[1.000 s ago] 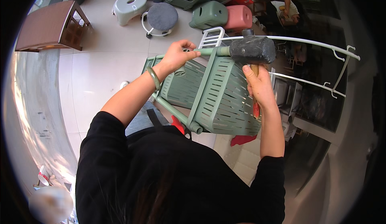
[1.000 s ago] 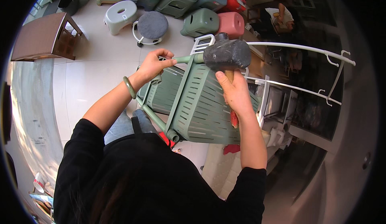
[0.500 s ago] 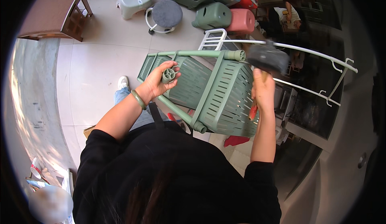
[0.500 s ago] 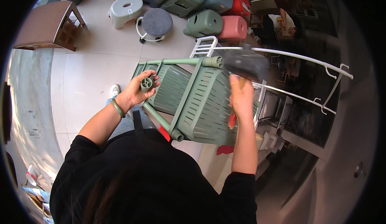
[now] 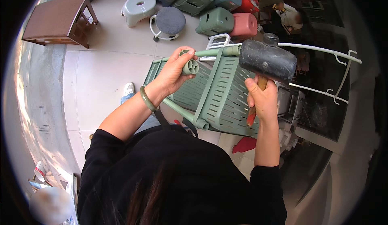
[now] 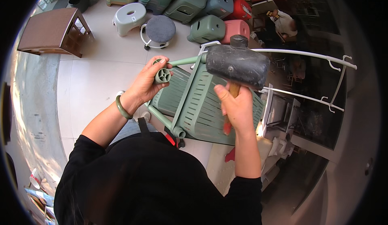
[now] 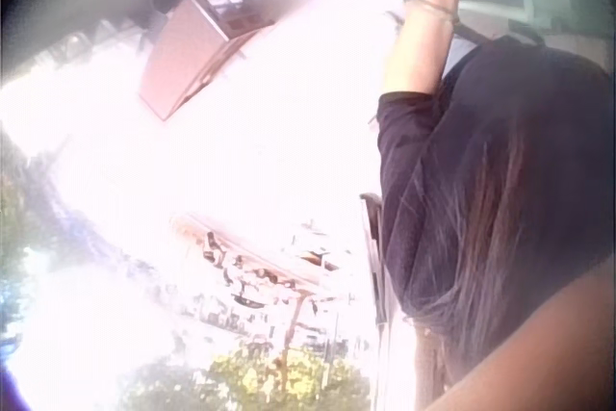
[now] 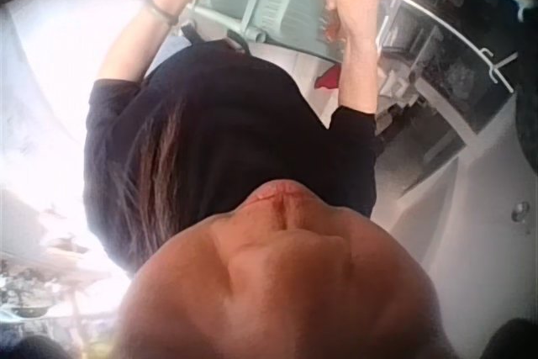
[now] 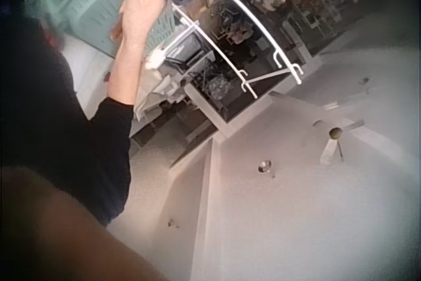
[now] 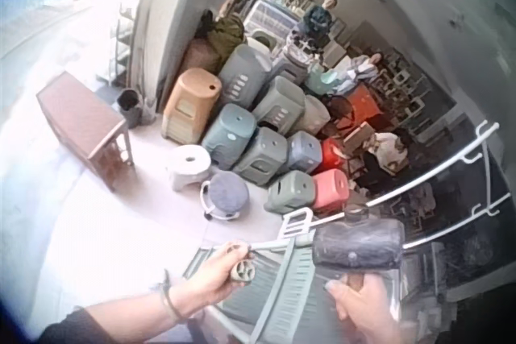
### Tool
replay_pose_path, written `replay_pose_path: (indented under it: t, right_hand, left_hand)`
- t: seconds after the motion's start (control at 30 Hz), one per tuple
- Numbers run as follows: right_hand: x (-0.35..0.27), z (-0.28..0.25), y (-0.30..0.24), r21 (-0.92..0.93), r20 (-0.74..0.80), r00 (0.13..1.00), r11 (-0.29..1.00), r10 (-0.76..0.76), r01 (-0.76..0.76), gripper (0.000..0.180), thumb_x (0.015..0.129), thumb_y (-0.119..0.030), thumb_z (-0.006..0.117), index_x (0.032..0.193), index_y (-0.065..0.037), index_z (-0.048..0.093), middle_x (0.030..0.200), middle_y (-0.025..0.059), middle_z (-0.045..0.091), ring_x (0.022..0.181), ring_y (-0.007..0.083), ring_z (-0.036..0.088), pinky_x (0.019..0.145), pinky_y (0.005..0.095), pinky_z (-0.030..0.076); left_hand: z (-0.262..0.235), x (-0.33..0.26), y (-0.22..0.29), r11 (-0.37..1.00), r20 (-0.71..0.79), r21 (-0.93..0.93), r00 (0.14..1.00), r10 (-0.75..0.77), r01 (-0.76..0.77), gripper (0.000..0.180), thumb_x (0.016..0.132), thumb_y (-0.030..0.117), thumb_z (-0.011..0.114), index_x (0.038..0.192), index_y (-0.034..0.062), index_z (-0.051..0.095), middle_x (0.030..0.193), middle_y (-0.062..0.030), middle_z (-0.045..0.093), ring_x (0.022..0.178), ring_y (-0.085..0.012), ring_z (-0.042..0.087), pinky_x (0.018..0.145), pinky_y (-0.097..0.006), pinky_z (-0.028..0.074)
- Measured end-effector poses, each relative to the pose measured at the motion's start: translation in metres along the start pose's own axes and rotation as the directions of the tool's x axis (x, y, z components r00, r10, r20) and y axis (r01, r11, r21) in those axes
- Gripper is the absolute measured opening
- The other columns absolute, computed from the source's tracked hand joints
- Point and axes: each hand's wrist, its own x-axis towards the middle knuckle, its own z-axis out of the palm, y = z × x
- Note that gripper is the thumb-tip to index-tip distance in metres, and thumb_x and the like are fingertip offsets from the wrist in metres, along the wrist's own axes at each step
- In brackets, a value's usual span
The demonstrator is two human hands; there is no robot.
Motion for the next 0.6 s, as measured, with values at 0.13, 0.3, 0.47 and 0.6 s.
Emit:
replay_pose_path:
  t: [0.13,0.3,0.47,0.6]
  right_hand:
    - [-0.027,0.047,0.015,0.079,0.05,0.934,0.934,-0.353,0.348,0.043,0.076,-0.011,0.085,0.105,0.001,0.056,0.073,-0.0005,0.053,0.051,0.0052,0.048,0.043,0.0204,0.038]
    - [-0.051,0.048,0.047,0.111,0.004,0.865,0.859,-0.502,0.499,0.042,0.073,-0.007,0.084,0.106,-0.001,0.059,0.08,-0.0002,0.056,0.057,0.0043,0.049,0.048,0.019,0.039]
    - [-0.085,0.037,0.069,0.088,0.114,0.804,0.812,-0.584,0.577,0.04,0.074,-0.004,0.08,0.107,0.001,0.058,0.091,0.0039,0.058,0.061,0.0048,0.051,0.05,0.0191,0.041]
    - [-0.102,0.035,0.095,0.159,0.179,0.839,0.856,-0.514,0.491,0.043,0.074,-0.004,0.077,0.11,0.003,0.054,0.093,0.0064,0.057,0.061,0.0061,0.054,0.047,0.0194,0.043]
  left_hand:
    - [0.054,-0.03,-0.022,0.979,0.09,0.003,0.975,0.202,-0.204,0.027,0.097,0.027,0.06,0.116,0.0115,0.049,0.109,-0.0037,0.058,0.092,-0.0112,0.058,0.076,-0.028,0.049]
    - [0.092,-0.07,-0.064,0.91,0.101,0.129,0.918,0.383,-0.394,0.029,0.097,0.019,0.057,0.118,0.0022,0.048,0.108,-0.0092,0.061,0.101,-0.0157,0.058,0.087,-0.029,0.048]
    - [0.084,-0.096,-0.106,0.859,0.081,0.184,0.879,0.471,-0.477,0.03,0.095,0.023,0.062,0.115,0.0028,0.052,0.105,-0.0058,0.063,0.097,-0.0123,0.058,0.082,-0.026,0.047]
    - [0.073,-0.119,-0.123,0.746,0.006,0.398,0.814,0.58,-0.534,0.022,0.093,0.022,0.064,0.1,0.0011,0.063,0.091,-0.0013,0.064,0.083,-0.0078,0.056,0.071,-0.025,0.048]
